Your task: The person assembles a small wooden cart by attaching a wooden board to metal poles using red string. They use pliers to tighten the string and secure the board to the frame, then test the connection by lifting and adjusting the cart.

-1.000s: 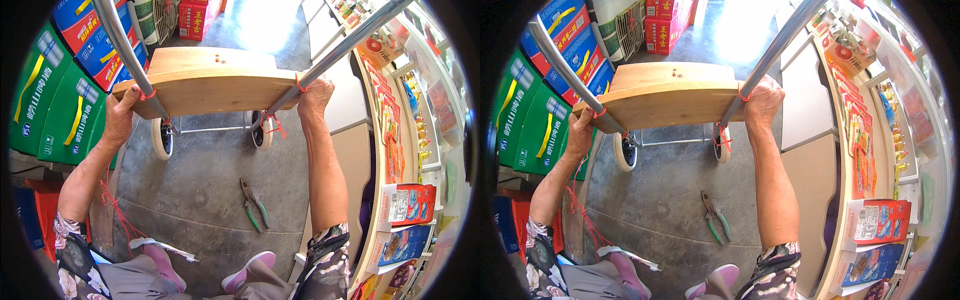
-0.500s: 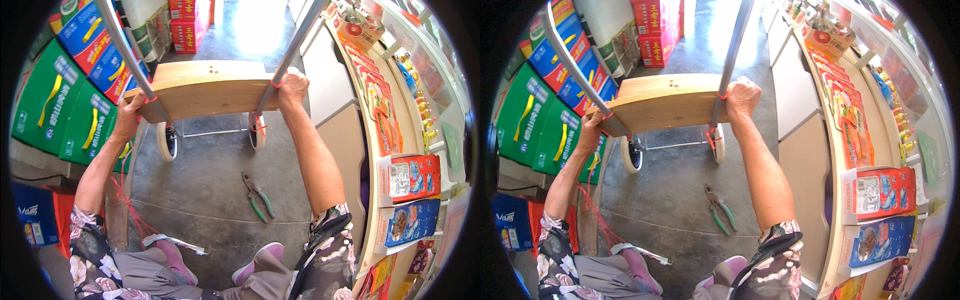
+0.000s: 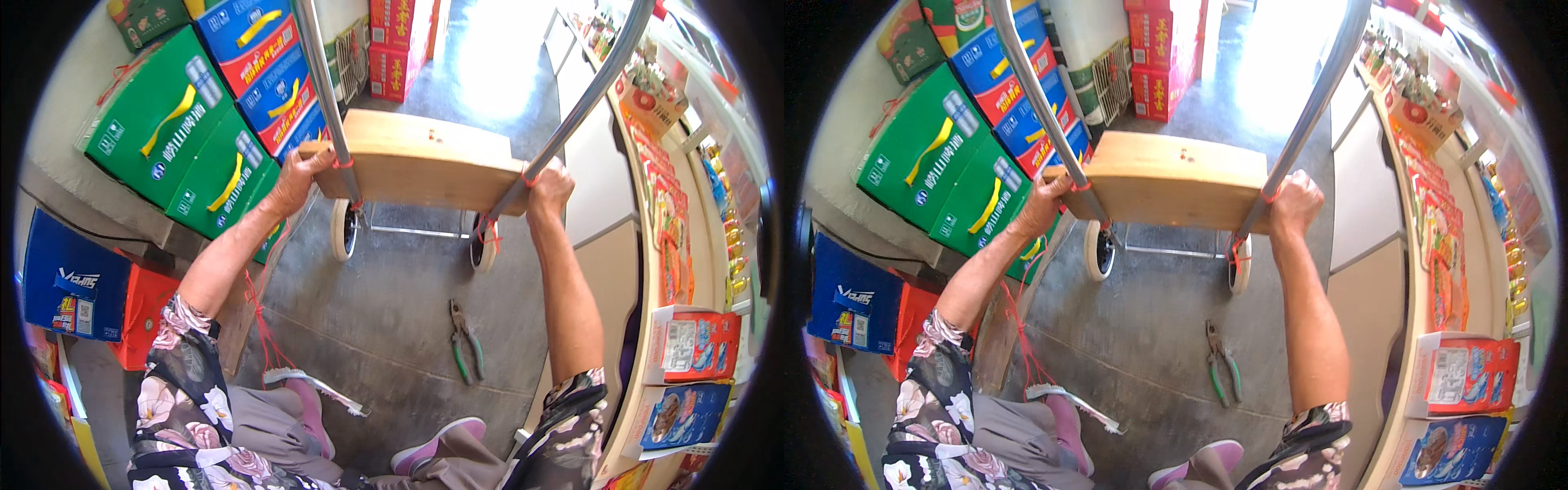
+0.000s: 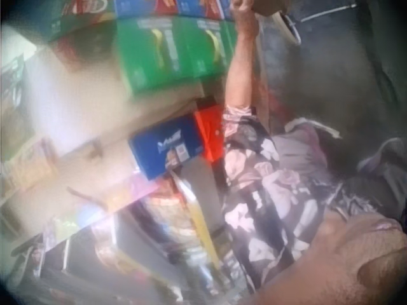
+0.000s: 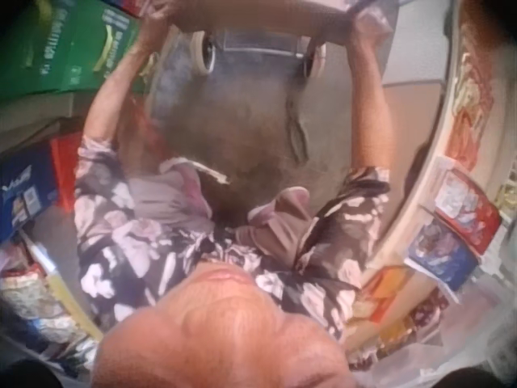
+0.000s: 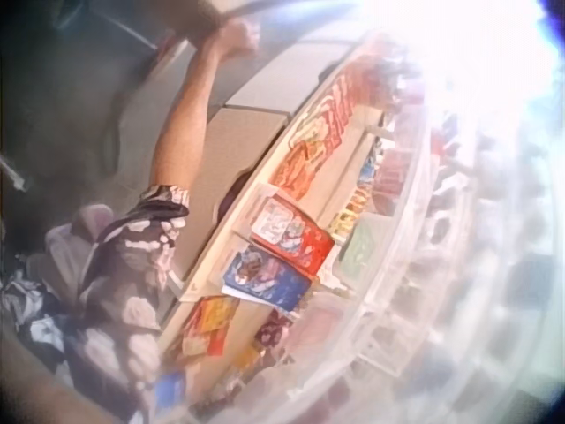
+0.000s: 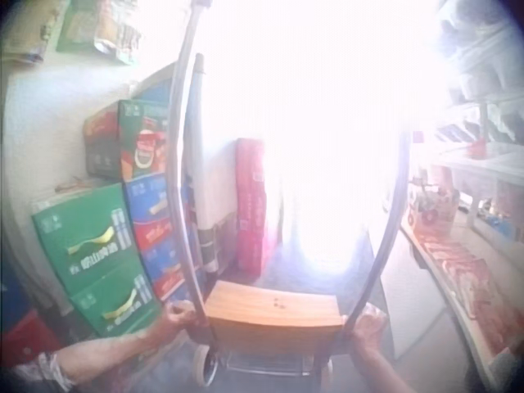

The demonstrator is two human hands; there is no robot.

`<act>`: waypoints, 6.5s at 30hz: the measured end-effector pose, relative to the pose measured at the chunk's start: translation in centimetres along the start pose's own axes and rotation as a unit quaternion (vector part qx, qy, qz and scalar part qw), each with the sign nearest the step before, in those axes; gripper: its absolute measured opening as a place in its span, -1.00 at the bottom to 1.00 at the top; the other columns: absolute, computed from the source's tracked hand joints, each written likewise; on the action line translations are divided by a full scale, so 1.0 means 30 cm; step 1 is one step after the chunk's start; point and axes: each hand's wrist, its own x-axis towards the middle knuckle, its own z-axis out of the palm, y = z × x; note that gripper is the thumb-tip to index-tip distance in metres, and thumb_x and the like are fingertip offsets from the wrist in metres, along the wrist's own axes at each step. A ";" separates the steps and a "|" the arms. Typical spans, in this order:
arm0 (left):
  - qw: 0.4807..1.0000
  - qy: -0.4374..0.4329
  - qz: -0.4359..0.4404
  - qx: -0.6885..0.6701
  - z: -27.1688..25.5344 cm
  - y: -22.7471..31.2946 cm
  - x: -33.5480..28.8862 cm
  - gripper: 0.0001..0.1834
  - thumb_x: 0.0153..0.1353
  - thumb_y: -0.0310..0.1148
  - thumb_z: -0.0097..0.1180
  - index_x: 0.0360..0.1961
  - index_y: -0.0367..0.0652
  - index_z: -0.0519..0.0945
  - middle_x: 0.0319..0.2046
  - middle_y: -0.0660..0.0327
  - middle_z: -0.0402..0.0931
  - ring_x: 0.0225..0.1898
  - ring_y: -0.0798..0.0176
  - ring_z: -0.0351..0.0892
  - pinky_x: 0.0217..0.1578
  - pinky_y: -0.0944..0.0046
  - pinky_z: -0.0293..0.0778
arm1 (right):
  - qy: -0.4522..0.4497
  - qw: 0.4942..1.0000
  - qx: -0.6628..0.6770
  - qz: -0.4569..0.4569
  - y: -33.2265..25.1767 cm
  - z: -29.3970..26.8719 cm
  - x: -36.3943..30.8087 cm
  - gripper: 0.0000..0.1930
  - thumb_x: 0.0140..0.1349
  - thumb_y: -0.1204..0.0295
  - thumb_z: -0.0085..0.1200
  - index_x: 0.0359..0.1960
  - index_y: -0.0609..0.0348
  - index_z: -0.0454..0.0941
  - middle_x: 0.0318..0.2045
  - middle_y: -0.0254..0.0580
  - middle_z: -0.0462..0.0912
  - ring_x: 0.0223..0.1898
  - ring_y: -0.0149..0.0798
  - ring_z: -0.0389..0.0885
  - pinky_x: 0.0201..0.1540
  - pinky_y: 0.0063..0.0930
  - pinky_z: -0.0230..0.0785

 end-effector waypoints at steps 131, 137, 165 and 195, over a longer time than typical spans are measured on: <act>0.998 -0.045 -0.022 0.025 0.352 0.105 0.206 -0.33 0.14 -0.44 0.20 0.26 -0.27 0.24 0.17 0.03 0.34 0.14 0.17 0.39 0.12 0.23 0.36 | -0.431 0.872 0.232 0.008 -0.552 0.273 0.260 -0.62 -0.01 0.29 0.15 -0.12 0.13 0.61 -0.07 0.02 0.60 0.02 0.02 0.55 0.09 -0.13 0.34; 0.996 -0.023 -0.023 0.081 0.348 0.105 0.211 -0.39 0.12 -0.49 0.15 0.22 -0.33 0.29 0.12 0.04 0.39 0.12 0.21 0.41 0.12 0.25 0.36 | -0.338 0.913 0.196 -0.115 -0.538 0.285 0.242 -0.77 0.01 0.41 0.03 -0.34 0.20 0.67 -0.39 0.01 0.66 -0.27 0.03 0.66 -0.17 -0.20 0.52; 0.992 -0.042 0.001 0.116 0.352 0.094 0.195 -0.40 0.18 -0.33 0.14 0.23 -0.26 0.30 -0.06 0.07 0.52 -0.15 0.34 0.54 -0.14 0.35 0.47 | -0.332 0.905 0.238 0.116 -0.528 0.177 0.172 -0.63 0.26 0.21 -0.16 0.02 0.12 0.38 0.00 0.28 0.46 0.05 0.27 0.44 0.08 0.09 0.27; 0.968 -0.227 -0.081 0.073 0.218 0.057 -0.050 -0.40 0.13 -0.39 0.16 0.20 -0.23 0.27 0.09 0.14 0.37 0.08 0.29 0.38 0.09 0.30 0.34 | -0.348 0.792 0.447 -0.228 -0.704 -0.172 -0.050 -0.81 0.11 0.47 -0.07 -0.30 0.26 0.55 -0.33 0.10 0.59 -0.22 0.09 0.57 -0.13 -0.16 0.40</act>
